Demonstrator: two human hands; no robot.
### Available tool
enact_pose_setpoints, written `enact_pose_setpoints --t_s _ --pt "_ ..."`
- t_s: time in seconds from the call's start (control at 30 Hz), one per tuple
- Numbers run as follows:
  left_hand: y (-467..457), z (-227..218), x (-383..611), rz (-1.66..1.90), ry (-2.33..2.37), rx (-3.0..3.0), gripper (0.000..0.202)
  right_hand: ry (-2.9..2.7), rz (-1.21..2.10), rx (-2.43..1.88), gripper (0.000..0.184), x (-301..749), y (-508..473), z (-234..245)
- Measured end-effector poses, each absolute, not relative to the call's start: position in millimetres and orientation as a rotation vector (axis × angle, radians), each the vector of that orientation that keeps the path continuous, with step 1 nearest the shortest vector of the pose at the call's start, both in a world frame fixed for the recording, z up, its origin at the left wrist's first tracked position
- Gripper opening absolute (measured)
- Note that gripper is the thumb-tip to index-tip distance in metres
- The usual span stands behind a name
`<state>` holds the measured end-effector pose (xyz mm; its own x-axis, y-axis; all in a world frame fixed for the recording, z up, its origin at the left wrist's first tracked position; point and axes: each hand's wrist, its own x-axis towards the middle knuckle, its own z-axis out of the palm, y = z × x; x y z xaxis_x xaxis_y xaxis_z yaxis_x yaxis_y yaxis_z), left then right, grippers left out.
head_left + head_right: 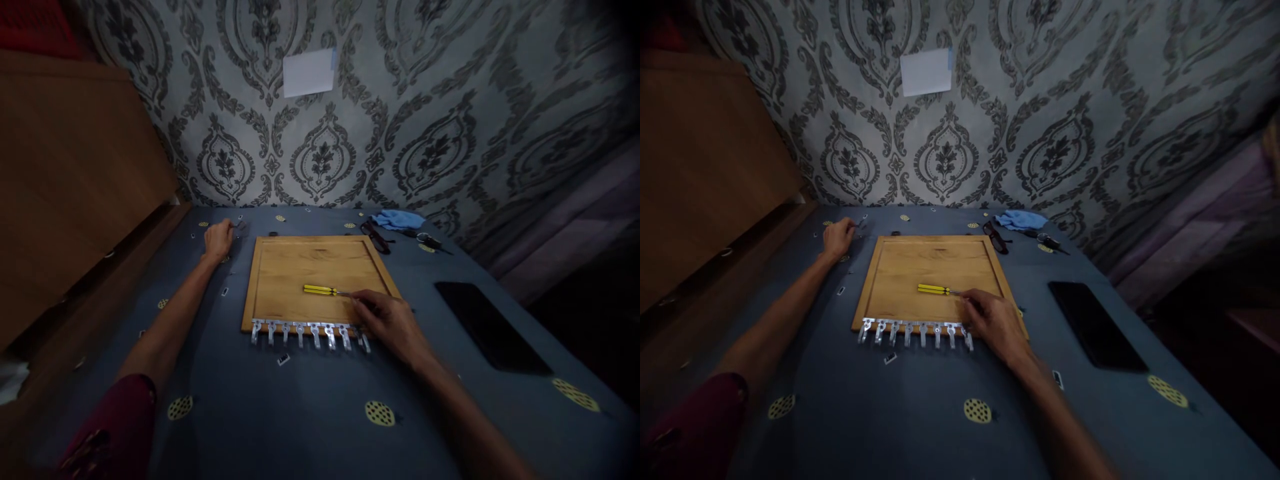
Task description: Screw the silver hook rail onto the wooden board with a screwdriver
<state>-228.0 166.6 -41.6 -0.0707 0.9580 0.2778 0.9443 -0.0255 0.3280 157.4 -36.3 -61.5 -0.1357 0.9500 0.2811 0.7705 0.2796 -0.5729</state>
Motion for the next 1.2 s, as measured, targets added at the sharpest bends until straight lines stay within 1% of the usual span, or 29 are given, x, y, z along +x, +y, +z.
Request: enact_pose_setpoints --t_s 0.13,0.3,0.4,0.53,0.63,0.87,0.93,1.07,1.2 --pt "157.6 -37.8 -225.1 0.838 1.943 2.065 0.037 -1.913 0.367 -1.498 0.031 156.7 -39.6 -59.4" --pt "129.1 -42.4 -206.3 0.959 1.596 2.007 0.016 -1.889 0.369 -1.405 0.027 149.5 -43.5 -58.1" --pt "109.8 -45.0 -190.5 0.992 1.399 1.962 0.014 -1.905 0.381 -1.344 0.026 144.8 -44.4 -60.0" --pt "87.1 -44.3 -167.4 0.932 1.155 1.886 0.025 -1.914 0.387 -1.303 0.026 139.6 -46.0 -63.9" --pt "71.1 -41.4 -150.4 0.838 1.014 1.857 0.029 -1.924 0.392 -1.294 0.027 135.5 -49.5 -64.2" --pt "32.8 -30.8 -117.2 0.595 0.835 1.934 0.012 -1.918 0.386 -1.140 0.042 126.4 -60.5 -55.8" --pt "23.8 -25.8 -111.6 0.541 0.817 1.992 0.009 -1.921 0.355 -1.083 0.038 123.9 -62.3 -54.3" --pt "13.5 -17.3 -107.7 0.472 0.826 2.123 0.008 -1.921 0.275 -0.993 0.023 120.5 -62.9 -54.1" --pt "11.7 -14.2 -108.9 0.461 0.849 2.214 0.008 -1.928 0.267 -0.998 0.017 119.8 -62.4 -54.2"
